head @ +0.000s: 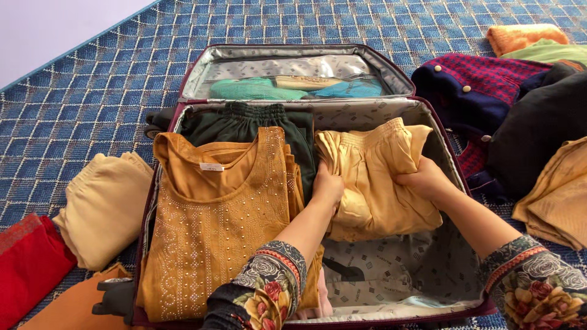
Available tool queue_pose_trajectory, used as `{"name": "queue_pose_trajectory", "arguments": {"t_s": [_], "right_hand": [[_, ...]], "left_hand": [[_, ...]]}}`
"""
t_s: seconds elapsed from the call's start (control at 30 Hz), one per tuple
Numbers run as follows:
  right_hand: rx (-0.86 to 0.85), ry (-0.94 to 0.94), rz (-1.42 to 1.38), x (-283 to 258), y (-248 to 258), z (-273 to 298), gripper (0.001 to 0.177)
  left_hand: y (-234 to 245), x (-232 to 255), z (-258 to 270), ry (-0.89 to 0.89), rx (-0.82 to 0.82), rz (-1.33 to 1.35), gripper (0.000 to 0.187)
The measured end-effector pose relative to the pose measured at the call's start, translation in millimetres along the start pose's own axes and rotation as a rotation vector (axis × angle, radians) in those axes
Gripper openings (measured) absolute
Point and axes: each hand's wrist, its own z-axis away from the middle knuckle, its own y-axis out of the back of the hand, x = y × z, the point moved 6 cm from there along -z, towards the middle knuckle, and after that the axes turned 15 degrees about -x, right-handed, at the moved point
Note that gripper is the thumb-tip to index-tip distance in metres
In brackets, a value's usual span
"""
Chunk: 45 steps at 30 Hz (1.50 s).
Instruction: The person packs various folded garments into a suitcase on the floor, arranging a yellow embellished tunic, several pairs of pants, and a red shawl before closing the lid.
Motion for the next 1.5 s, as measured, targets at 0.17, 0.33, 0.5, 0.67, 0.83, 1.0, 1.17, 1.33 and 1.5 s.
{"name": "queue_pose_trajectory", "arguments": {"t_s": [0.17, 0.33, 0.5, 0.67, 0.83, 1.0, 1.17, 1.33, 1.5], "right_hand": [[0.004, 0.055, 0.009, -2, -2, 1, 0.044], [0.026, 0.106, -0.026, -5, -5, -12, 0.043], [-0.015, 0.116, -0.139, 24, -19, -39, 0.049], [0.002, -0.158, -0.112, 80, -22, -65, 0.057], [0.177, -0.059, 0.189, 42, -7, -42, 0.065], [0.285, -0.026, 0.396, 13, 14, -18, 0.077], [0.204, -0.208, 0.572, 60, 19, -45, 0.106], [0.283, 0.033, 0.896, 38, 6, -39, 0.095], [0.168, 0.159, 1.098, 14, -23, -35, 0.08]], "left_hand": [[1, 2, -4, -0.071, 0.01, -0.013, 0.076], [3, 3, -18, -0.167, 0.069, -0.114, 0.078], [-4, -11, -35, 0.143, -0.072, -0.114, 0.092], [-23, -45, -57, 0.036, -0.006, -0.371, 0.095], [-24, -27, -45, -0.154, -0.042, -0.398, 0.072], [-28, 30, 15, -0.138, -0.098, -0.614, 0.083], [-55, 63, 39, -0.187, -0.074, -1.058, 0.093], [-87, 80, 35, -0.629, 0.281, -1.243, 0.074], [-92, 53, 14, -0.562, 0.22, -1.237, 0.079]]}}
